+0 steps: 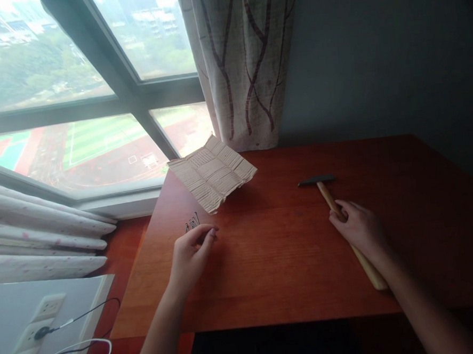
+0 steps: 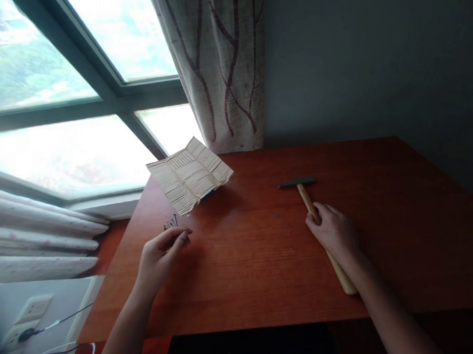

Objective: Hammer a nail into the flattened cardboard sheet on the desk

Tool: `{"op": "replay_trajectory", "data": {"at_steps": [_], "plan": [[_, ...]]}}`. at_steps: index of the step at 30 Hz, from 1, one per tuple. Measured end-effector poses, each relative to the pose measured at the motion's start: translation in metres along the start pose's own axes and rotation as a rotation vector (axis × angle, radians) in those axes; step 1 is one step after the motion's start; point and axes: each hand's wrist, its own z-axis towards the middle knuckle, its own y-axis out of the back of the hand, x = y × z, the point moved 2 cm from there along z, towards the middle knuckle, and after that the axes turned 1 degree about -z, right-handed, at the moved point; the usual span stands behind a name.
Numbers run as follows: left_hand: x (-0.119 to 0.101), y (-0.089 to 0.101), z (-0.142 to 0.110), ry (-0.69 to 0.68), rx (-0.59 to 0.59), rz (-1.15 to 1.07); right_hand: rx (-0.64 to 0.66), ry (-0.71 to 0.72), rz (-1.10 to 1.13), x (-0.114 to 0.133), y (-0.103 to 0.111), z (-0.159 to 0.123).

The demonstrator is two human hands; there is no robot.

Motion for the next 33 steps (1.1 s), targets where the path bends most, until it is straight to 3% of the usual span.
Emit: {"op": "replay_trajectory", "data": {"at_steps": [4,8,12,14,17,21,23,28,33], "plan": [[0.004,0.010,0.008,0.066,-0.042,-0.028,0.052,0.003,-0.033,-0.003,0.003,0.002],[0.006,0.030,0.027,0.171,-0.184,-0.086,0.020,-0.024,-0.020,0.006,0.023,0.016],[0.011,0.050,0.060,0.268,-0.303,-0.319,0.000,-0.014,0.379,0.051,0.044,0.053],[0.012,0.053,0.077,0.322,-0.274,-0.397,0.078,0.039,0.683,0.086,0.045,0.079],[0.011,0.048,0.098,0.299,-0.174,-0.414,0.365,0.053,1.041,0.143,0.031,0.123],[0.013,0.033,0.116,0.334,-0.049,-0.540,0.655,0.030,1.290,0.206,0.004,0.167],[0.012,0.027,0.122,0.346,-0.029,-0.618,0.686,0.021,1.312,0.226,-0.007,0.177],[0.008,0.017,0.125,0.338,0.025,-0.723,0.709,0.013,1.333,0.244,-0.018,0.178],[0.005,0.005,0.117,0.304,0.089,-0.754,0.747,-0.005,1.341,0.226,-0.014,0.161]]}}
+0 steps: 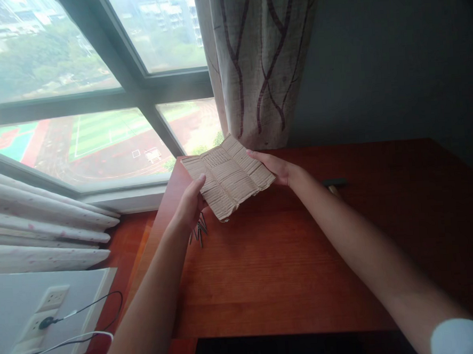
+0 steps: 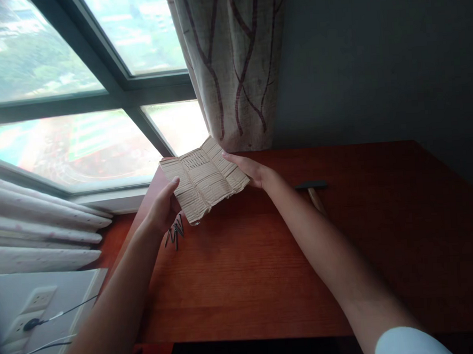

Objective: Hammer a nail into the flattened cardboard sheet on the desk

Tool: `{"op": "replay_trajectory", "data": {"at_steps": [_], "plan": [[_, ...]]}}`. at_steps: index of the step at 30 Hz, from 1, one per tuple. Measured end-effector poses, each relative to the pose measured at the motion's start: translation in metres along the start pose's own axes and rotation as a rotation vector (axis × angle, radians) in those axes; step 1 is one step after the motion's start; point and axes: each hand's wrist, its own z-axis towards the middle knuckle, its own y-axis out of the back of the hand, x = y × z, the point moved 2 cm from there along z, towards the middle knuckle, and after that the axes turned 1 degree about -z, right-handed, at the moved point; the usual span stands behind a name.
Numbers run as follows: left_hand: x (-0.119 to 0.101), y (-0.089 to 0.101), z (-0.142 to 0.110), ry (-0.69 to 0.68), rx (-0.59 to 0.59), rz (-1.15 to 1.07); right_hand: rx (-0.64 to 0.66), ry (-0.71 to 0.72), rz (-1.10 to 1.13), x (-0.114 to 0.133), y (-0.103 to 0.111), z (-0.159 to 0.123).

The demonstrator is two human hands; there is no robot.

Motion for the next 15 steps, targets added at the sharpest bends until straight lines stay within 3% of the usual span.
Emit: {"op": "replay_trajectory", "data": {"at_steps": [7,12,15], "plan": [[0.015,-0.039,-0.030,0.079,0.150,0.076,0.076,-0.143,0.131,-0.022,0.025,-0.087],[0.031,-0.068,-0.055,0.122,0.233,0.089,-0.122,-0.212,0.190,-0.034,0.042,-0.157],[0.038,-0.081,-0.065,0.106,0.298,0.095,-0.163,-0.230,0.177,-0.039,0.046,-0.186]]}}
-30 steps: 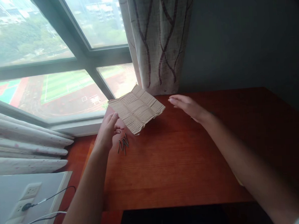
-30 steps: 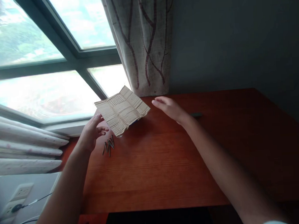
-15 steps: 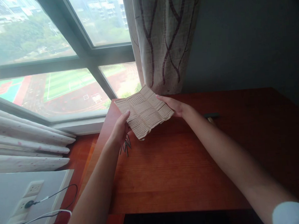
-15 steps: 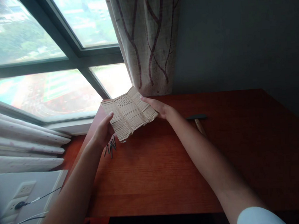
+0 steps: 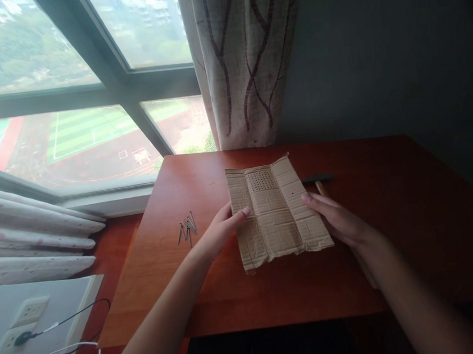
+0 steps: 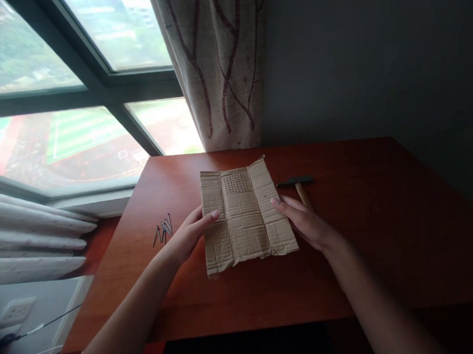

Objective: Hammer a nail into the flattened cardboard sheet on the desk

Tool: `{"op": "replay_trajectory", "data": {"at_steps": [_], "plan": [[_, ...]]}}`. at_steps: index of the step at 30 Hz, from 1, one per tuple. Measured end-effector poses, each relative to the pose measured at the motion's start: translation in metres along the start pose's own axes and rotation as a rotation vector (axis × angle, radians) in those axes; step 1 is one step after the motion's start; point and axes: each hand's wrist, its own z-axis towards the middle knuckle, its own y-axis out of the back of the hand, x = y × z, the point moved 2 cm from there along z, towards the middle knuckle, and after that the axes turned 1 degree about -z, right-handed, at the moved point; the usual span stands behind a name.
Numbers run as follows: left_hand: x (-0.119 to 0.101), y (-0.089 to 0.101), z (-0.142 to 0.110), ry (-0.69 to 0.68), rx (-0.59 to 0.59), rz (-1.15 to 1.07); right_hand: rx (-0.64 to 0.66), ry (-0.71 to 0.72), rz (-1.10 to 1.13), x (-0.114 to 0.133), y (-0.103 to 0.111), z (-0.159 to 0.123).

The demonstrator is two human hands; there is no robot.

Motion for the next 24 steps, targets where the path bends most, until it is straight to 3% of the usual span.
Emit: {"op": "replay_trajectory", "data": {"at_steps": [7,9,12,14,16,19,24], "plan": [[0.006,-0.009,-0.003,-0.003,0.036,-0.009,-0.041,0.032,-0.090,-0.008,0.007,-0.018],[0.008,-0.007,-0.004,0.006,0.033,-0.031,-0.118,0.101,-0.172,-0.009,0.016,-0.017],[0.009,0.000,-0.002,0.005,0.010,-0.073,-0.397,0.233,-0.474,-0.014,0.042,-0.021],[0.009,0.005,-0.001,0.007,-0.018,-0.108,-0.590,0.281,-0.829,-0.023,0.059,-0.030],[0.009,0.010,0.001,0.023,-0.047,-0.154,-0.719,0.235,-1.183,-0.035,0.070,-0.042],[0.010,0.015,0.004,0.046,-0.094,-0.215,-0.766,0.117,-1.440,-0.054,0.071,-0.058],[0.015,0.016,0.007,0.076,-0.093,-0.259,-0.741,0.024,-1.578,-0.072,0.056,-0.065]]}}
